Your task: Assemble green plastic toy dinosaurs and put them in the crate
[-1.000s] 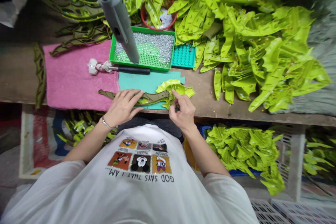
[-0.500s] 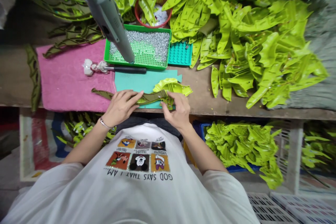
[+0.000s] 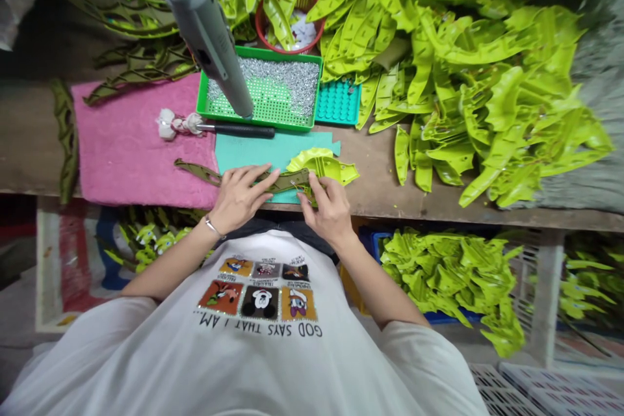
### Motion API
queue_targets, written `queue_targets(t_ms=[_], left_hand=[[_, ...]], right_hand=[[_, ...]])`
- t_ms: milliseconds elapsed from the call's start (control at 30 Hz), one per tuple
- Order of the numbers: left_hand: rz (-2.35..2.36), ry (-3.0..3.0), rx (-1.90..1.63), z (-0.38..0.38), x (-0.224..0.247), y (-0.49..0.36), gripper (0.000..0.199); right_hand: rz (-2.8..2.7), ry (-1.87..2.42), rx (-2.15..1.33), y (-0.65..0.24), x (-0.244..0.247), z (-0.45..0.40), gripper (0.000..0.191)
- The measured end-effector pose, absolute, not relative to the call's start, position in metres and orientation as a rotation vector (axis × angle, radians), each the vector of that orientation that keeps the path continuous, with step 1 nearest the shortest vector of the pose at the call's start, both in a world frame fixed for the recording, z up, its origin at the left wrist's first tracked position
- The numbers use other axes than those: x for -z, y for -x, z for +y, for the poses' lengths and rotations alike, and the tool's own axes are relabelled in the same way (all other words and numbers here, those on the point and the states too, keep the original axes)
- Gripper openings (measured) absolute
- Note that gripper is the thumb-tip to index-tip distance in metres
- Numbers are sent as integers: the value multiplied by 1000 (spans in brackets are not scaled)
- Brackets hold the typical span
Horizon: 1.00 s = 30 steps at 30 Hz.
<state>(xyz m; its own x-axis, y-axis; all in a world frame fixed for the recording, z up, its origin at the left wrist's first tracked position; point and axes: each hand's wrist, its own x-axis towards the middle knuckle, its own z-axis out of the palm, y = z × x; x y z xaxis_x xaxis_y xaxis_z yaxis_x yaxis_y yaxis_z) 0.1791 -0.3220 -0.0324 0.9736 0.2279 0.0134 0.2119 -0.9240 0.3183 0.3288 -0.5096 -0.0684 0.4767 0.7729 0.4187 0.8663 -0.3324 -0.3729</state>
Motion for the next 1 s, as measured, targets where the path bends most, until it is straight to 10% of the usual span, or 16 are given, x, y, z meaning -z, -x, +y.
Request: queue_targets(t_ms=[633, 833, 1000], left_hand=[[198, -2681, -53, -304, 35, -186, 47], [144, -2770, -165, -302, 45, -188, 53], [103, -2736, -98, -291, 3, -154, 48]], right_hand=[[-1540, 2210, 209, -330, 70, -514, 60], [-1530, 1962, -88, -375, 35, -490, 36], [-1258, 2132, 372, -483, 17, -456, 33]])
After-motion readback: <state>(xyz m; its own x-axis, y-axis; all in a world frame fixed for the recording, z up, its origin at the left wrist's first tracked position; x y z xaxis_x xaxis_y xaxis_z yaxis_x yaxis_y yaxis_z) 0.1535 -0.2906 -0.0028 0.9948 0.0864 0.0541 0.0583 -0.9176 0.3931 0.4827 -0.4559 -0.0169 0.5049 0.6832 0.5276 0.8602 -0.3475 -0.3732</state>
